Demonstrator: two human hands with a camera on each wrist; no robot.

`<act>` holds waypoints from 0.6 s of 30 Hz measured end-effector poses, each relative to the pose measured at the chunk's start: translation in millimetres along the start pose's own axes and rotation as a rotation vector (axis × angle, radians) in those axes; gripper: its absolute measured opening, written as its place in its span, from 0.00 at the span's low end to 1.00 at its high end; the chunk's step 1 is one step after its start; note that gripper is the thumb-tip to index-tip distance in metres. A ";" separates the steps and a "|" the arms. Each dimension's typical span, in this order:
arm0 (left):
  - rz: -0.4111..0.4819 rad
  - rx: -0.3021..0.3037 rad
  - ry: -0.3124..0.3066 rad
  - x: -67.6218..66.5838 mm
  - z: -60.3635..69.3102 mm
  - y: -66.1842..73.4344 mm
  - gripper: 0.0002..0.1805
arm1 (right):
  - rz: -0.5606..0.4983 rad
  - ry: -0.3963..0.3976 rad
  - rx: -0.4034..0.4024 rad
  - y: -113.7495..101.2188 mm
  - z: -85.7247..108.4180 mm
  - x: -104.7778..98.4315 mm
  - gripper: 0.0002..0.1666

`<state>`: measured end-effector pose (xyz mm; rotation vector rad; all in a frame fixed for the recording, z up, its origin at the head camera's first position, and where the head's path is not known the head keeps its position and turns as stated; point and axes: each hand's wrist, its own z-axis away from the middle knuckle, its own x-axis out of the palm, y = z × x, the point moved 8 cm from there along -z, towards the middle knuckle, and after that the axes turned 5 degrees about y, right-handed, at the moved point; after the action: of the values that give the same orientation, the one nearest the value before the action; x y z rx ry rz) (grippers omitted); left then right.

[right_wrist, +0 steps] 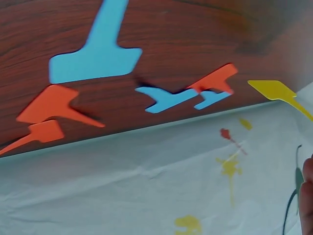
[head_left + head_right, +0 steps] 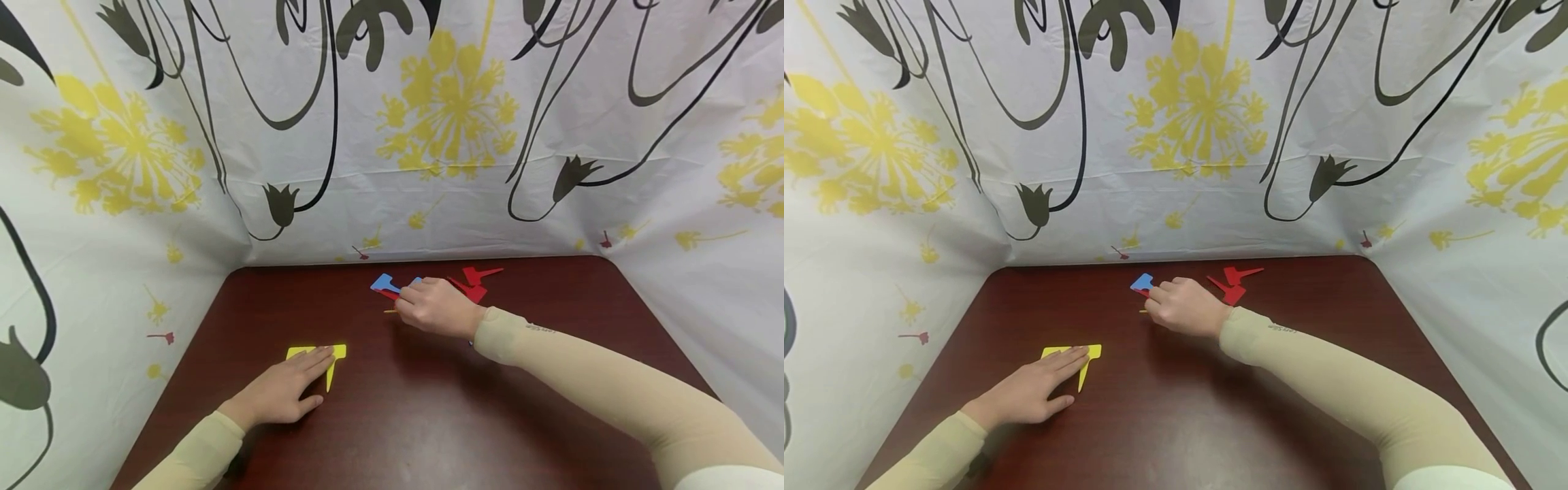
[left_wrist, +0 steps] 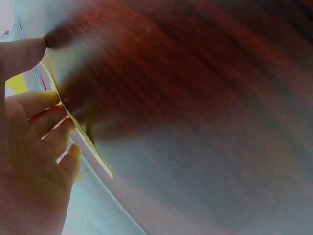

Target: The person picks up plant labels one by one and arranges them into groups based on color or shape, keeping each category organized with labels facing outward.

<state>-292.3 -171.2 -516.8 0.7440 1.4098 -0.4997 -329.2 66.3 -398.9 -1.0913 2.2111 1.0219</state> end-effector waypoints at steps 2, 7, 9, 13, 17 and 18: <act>-0.003 0.000 0.002 0.4 -0.1 -0.1 0.39 | 0.005 0.020 -0.019 -6.1 -4.0 -0.6 0.11; -0.008 -0.002 0.001 -0.9 -0.2 -0.4 0.39 | 0.011 0.057 -0.065 -20.8 -13.0 -0.5 0.10; -0.002 -0.006 0.001 -0.5 -0.2 -0.8 0.39 | 0.007 0.050 -0.080 -26.2 -15.2 1.6 0.09; 0.016 -0.008 -0.001 0.5 -0.3 -1.0 0.39 | -0.007 0.017 -0.105 -37.1 -18.2 6.9 0.07; 0.019 -0.011 0.002 0.2 -0.1 -0.8 0.39 | -0.017 -0.014 -0.127 -48.8 -20.7 12.3 0.07; 0.017 -0.014 0.001 0.1 -0.1 -0.8 0.39 | -0.013 -0.019 -0.139 -52.3 -20.9 14.2 0.07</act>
<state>-293.0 -171.7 -517.0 0.7442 1.4055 -0.4764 -296.5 22.0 -417.3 -1.1485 2.1421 1.1906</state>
